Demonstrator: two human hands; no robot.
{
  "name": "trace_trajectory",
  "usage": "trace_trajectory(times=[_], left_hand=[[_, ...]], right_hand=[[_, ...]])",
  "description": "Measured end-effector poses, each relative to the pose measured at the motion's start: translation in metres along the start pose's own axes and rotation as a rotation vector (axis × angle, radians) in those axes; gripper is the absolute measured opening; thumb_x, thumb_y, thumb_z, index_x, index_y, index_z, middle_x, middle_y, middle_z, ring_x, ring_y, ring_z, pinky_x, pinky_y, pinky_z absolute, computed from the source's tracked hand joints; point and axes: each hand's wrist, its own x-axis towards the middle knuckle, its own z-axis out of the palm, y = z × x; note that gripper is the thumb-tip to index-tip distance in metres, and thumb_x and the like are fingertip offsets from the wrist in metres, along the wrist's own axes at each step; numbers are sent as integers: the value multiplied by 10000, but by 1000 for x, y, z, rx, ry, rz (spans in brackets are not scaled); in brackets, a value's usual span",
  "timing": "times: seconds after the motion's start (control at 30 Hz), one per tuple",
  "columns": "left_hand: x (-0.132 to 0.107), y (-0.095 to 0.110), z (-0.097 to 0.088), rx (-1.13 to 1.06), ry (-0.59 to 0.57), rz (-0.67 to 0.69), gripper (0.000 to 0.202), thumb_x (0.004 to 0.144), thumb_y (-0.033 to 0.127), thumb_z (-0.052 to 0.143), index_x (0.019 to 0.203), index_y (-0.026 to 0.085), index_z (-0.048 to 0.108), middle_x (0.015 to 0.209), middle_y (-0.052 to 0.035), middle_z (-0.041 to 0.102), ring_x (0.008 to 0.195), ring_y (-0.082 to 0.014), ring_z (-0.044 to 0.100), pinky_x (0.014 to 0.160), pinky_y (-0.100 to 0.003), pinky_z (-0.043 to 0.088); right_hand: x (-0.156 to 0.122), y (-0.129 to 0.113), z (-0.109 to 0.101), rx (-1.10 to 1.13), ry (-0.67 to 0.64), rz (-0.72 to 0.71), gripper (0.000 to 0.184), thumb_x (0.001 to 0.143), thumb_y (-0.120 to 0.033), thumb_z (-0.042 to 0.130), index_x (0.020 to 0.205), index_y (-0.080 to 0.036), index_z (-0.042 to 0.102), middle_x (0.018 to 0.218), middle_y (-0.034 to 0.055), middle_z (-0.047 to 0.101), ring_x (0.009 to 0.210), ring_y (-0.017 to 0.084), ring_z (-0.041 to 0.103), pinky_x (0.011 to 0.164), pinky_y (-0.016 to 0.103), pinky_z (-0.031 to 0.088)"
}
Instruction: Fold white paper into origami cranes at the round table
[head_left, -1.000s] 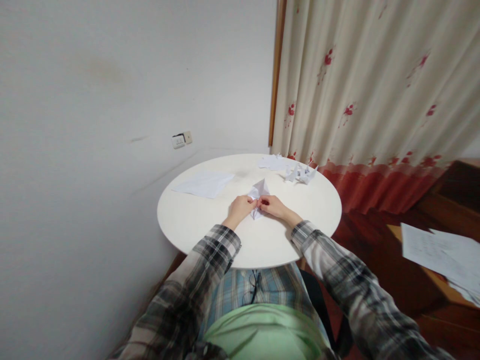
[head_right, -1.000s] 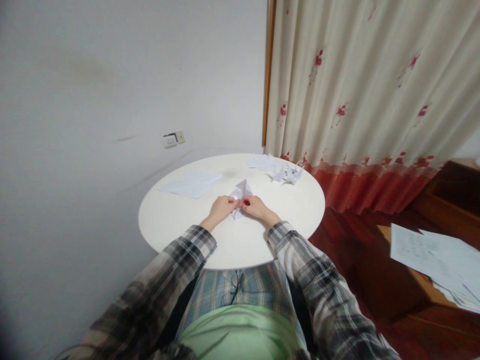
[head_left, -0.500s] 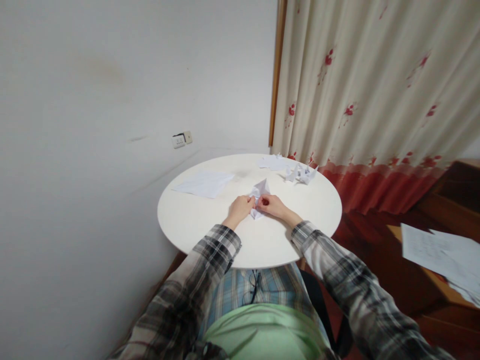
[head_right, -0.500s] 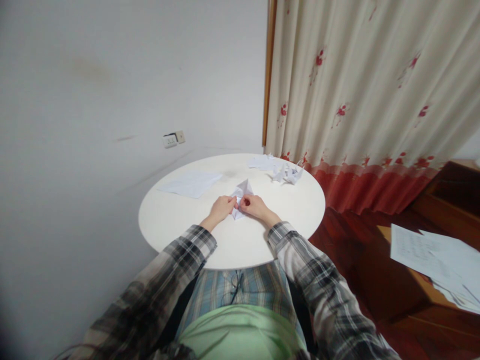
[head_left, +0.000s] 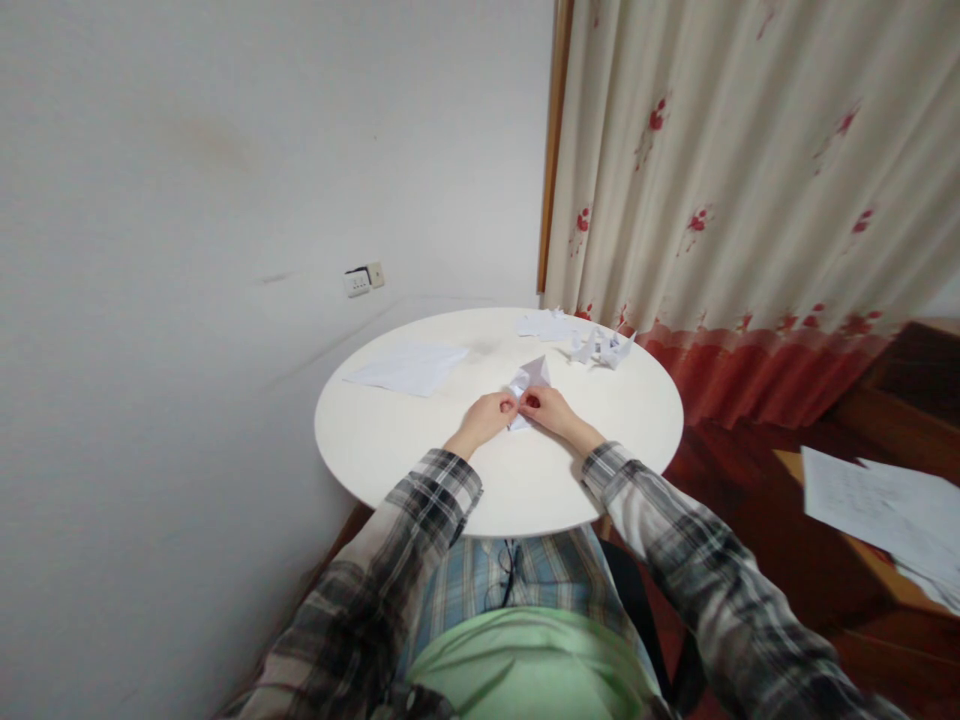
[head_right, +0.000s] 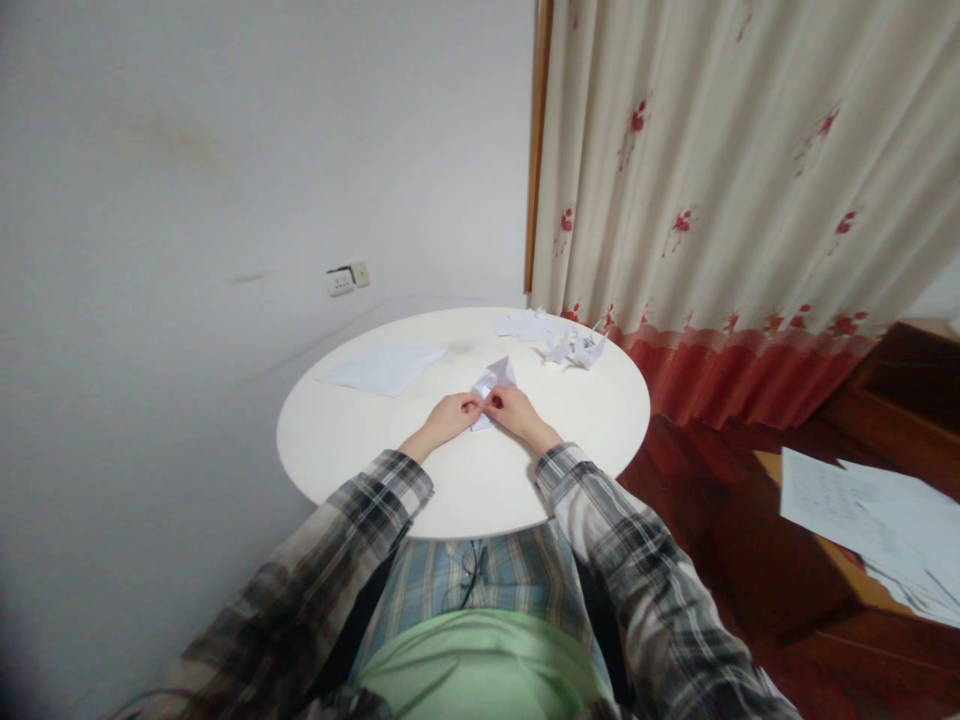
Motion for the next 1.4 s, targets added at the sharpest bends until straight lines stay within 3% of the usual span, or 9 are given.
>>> trace_trajectory(times=[0.43, 0.63, 0.87, 1.07, 1.23, 1.4], left_hand=[[9, -14, 6, -37, -4, 127, 179, 728, 291, 588, 831, 169, 668, 789, -31, 595, 765, -154, 537, 727, -258, 414], [9, -15, 8, -47, 7, 122, 203, 713, 317, 623, 860, 184, 670, 866, -40, 618, 864, -179, 540, 835, -303, 399], [9, -15, 9, -164, -14, 160, 253, 663, 325, 677, 863, 170, 662, 850, -38, 625, 827, -166, 559, 802, -287, 417], [6, -16, 7, -3, 78, 122, 344, 617, 386, 713, 887, 191, 629, 929, -46, 594, 937, -191, 515, 865, -313, 382], [5, -13, 7, 59, 59, 104, 407, 605, 443, 705, 915, 199, 605, 1008, -52, 574, 1005, -209, 487, 899, -331, 358], [4, -11, 8, 75, 45, 109, 455, 592, 470, 703, 931, 192, 582, 1013, -58, 568, 1000, -216, 487, 898, -338, 357]], right_hand=[[1, 2, 0, -41, 30, 55, 68, 722, -204, 594, 719, -141, 621, 659, -4, 581, 606, 91, 477, 585, 199, 332], [1, 5, -1, -66, 35, 67, 87, 737, -206, 595, 710, -139, 642, 693, 18, 613, 629, 100, 495, 608, 210, 343], [3, 9, -1, -76, 18, 37, 122, 756, -229, 594, 735, -138, 672, 736, 43, 640, 671, 120, 524, 639, 221, 365], [3, 9, 0, -63, 31, 43, 161, 789, -228, 547, 745, -145, 677, 720, 41, 640, 656, 121, 524, 630, 227, 358], [2, 8, 2, -82, 59, 46, 186, 730, -332, 615, 726, -152, 661, 665, 11, 596, 610, 104, 480, 582, 216, 326], [1, 6, 2, -111, 52, 58, 108, 712, -252, 609, 733, -150, 640, 666, 5, 583, 604, 99, 462, 580, 212, 314]])
